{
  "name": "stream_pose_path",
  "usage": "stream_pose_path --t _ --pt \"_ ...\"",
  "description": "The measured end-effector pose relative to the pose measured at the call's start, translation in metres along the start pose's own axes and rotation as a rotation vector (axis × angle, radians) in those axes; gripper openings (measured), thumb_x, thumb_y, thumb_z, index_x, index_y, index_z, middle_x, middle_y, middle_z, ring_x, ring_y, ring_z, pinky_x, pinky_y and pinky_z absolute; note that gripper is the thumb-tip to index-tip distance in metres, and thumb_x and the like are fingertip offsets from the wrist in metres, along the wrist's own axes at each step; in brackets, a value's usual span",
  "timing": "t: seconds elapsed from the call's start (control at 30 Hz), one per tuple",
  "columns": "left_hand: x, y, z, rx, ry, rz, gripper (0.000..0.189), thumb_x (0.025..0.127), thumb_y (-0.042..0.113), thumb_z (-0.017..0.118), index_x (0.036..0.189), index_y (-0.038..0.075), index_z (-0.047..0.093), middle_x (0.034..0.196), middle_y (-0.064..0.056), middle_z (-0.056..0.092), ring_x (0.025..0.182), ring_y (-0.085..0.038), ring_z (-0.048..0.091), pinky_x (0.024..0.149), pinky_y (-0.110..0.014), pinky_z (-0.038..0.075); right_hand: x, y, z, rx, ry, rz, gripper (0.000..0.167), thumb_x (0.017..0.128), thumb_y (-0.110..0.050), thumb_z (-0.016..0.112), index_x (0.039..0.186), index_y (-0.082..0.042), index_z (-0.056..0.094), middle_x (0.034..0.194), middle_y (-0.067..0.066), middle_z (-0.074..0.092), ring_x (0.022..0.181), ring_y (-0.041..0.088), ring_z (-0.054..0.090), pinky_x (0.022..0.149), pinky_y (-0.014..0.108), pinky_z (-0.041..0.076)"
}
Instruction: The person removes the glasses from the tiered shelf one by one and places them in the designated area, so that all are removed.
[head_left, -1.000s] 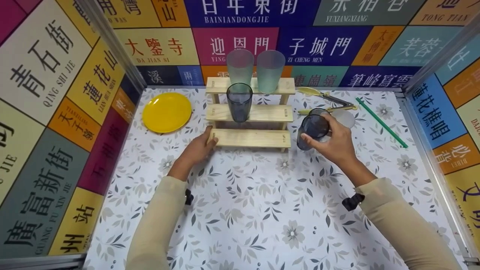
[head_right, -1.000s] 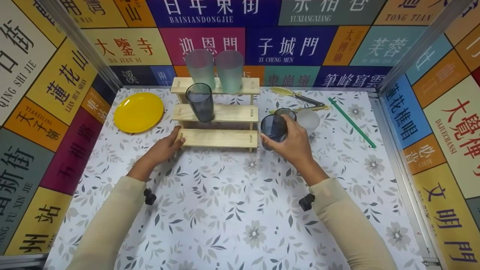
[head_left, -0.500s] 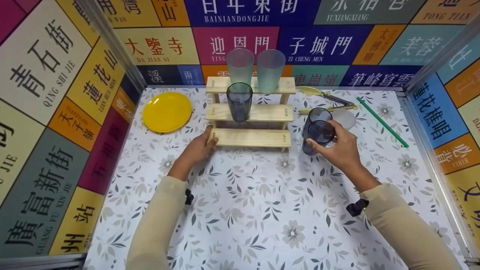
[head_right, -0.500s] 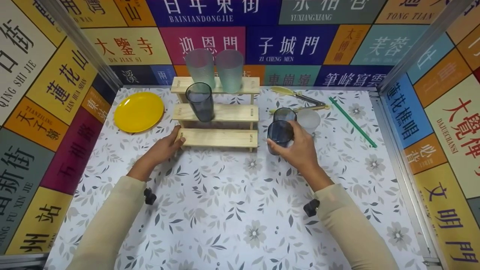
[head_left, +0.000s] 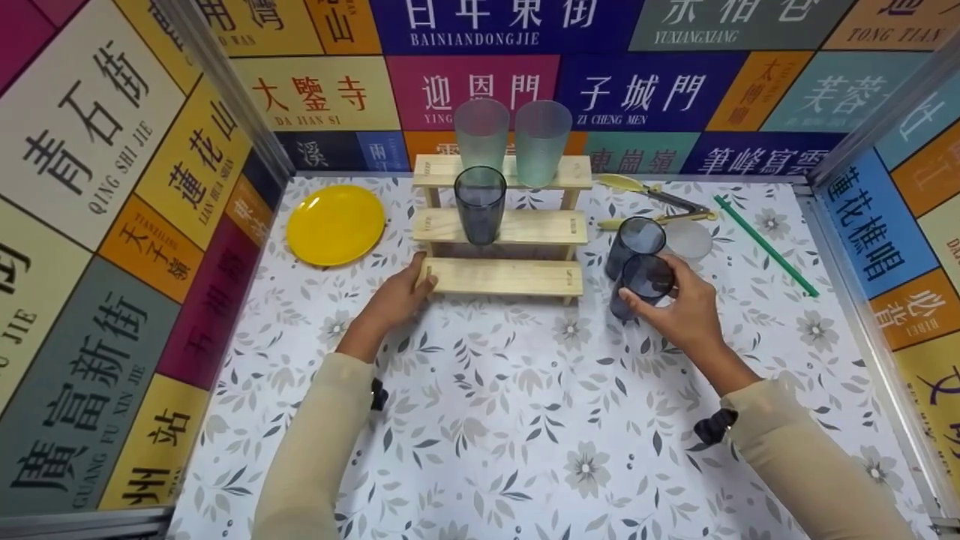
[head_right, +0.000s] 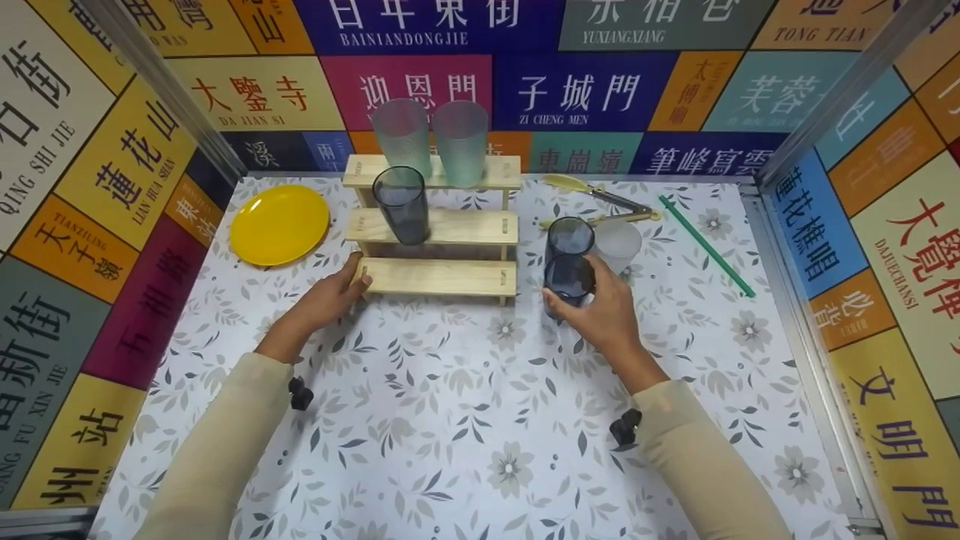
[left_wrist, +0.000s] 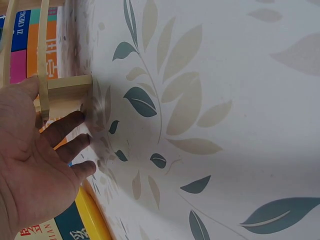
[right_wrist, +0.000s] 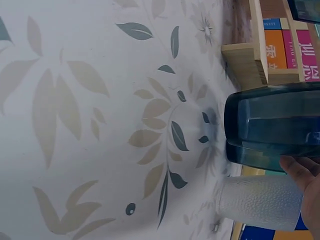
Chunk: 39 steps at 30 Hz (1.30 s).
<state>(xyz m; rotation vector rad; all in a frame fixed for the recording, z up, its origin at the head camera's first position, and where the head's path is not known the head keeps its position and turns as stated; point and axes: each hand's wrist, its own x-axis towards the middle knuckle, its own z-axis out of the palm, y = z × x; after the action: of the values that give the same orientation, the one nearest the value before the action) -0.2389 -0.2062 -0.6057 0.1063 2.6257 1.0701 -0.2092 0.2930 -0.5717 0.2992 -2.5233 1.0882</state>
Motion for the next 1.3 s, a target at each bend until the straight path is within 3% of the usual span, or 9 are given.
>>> stream_pose_path --t 0.47,0.57,0.67,0.73,1.03,1.3 --pt "0.001 -0.002 0.001 0.011 0.007 0.015 0.078 0.119 0.051 0.043 0.180 0.014 0.012 0.176 -0.021 0.041 0.161 -0.041 0.045 0.133 -0.058 0.035 -0.007 0.015 0.005 -0.013 0.012 0.037 0.079 0.082 -0.031 0.101 0.145 0.000 0.066 0.131 0.024 0.077 0.115 0.043 0.077 0.086 0.009 0.047" --pt "0.001 -0.003 0.001 0.018 0.007 0.021 0.078 0.119 0.051 0.043 0.179 0.012 0.012 0.177 -0.021 0.039 0.161 -0.042 0.045 0.133 -0.058 0.035 -0.008 0.016 0.006 -0.019 0.012 0.041 0.079 0.082 -0.031 0.101 0.144 0.001 0.065 0.129 0.024 0.077 0.112 0.043 0.078 0.086 0.020 0.055" --pt "0.000 -0.003 0.001 0.017 0.004 0.023 0.079 0.119 0.051 0.043 0.179 0.011 0.011 0.177 -0.021 0.038 0.161 -0.042 0.044 0.133 -0.057 0.035 -0.008 0.016 0.008 -0.025 0.009 0.050 0.078 0.083 -0.032 0.100 0.144 0.002 0.065 0.128 0.024 0.077 0.112 0.044 0.078 0.087 0.044 0.060" --pt "0.000 -0.003 0.001 0.014 0.003 0.022 0.079 0.119 0.051 0.043 0.179 0.011 0.011 0.177 -0.021 0.038 0.161 -0.042 0.044 0.133 -0.057 0.035 -0.008 0.015 0.008 -0.023 0.008 0.058 0.078 0.084 -0.033 0.100 0.145 0.002 0.065 0.128 0.025 0.077 0.112 0.044 0.077 0.087 0.053 0.060" --pt "-0.001 -0.001 0.000 0.017 0.004 0.018 0.079 0.119 0.051 0.043 0.180 0.013 0.011 0.178 -0.019 0.038 0.162 -0.040 0.044 0.133 -0.057 0.034 -0.005 0.013 0.010 -0.013 -0.006 0.103 0.079 0.085 -0.036 0.099 0.146 0.000 0.064 0.132 0.022 0.076 0.118 0.042 0.076 0.092 0.057 0.061" --pt "0.000 -0.001 0.000 0.026 0.002 0.028 0.077 0.119 0.049 0.043 0.179 0.012 0.011 0.177 -0.021 0.040 0.161 -0.042 0.045 0.133 -0.057 0.035 -0.004 0.012 0.013 -0.003 -0.007 0.122 0.081 0.085 -0.036 0.099 0.147 0.003 0.062 0.132 0.028 0.074 0.120 0.047 0.073 0.094 0.060 0.061"
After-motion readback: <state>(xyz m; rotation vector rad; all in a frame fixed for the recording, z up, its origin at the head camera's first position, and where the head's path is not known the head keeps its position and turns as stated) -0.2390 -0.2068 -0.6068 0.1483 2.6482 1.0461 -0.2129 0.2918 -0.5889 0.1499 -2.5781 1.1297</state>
